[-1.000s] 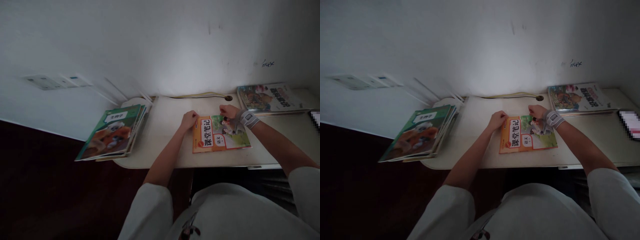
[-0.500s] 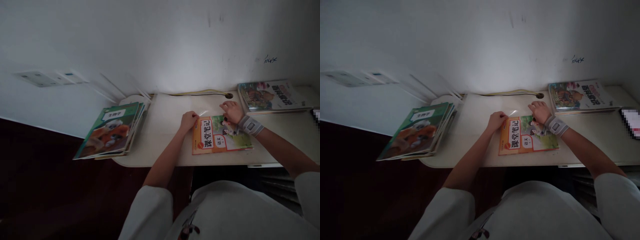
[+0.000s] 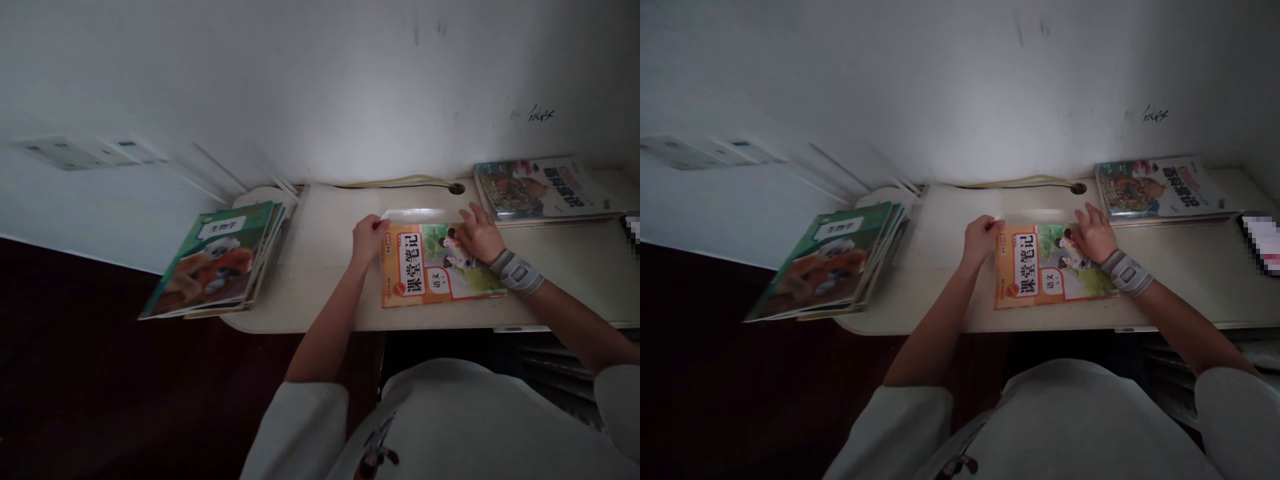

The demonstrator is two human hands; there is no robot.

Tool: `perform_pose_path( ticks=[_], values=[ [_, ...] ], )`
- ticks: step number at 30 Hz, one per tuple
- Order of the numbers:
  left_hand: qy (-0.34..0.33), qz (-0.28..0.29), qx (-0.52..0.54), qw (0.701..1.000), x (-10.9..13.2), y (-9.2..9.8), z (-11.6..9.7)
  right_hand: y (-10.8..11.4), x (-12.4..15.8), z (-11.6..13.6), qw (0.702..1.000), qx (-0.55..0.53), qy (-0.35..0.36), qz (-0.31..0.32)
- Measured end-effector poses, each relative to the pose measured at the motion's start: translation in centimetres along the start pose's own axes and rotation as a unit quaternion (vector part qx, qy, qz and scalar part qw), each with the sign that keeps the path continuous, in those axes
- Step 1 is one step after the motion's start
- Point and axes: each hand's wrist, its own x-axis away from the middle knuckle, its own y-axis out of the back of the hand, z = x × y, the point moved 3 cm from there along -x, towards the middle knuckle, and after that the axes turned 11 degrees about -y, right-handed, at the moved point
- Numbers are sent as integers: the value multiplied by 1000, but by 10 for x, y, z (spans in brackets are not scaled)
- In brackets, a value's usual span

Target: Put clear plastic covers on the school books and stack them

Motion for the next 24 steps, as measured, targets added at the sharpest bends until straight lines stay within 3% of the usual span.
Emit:
perform_pose_path(
  ticks=[5, 10, 15, 21, 24],
  values=[
    [80, -16, 197, 977, 7, 5, -3, 16, 1, -7, 985, -148, -79, -43],
    [45, -74, 182, 980, 16, 17, -8, 39, 2, -10, 952, -273, -109, -87],
    [-1, -44, 160, 986, 29, 27, -13, 57, 8, -19, 897, -416, -146, -32],
    [-24, 41, 182, 982, 34, 40, -23, 68, 9, -34, 897, -421, -101, 89],
    [-18, 67, 152, 986, 33, 49, -30, 73, 4, -36, 900, -411, -78, 122]
  ],
)
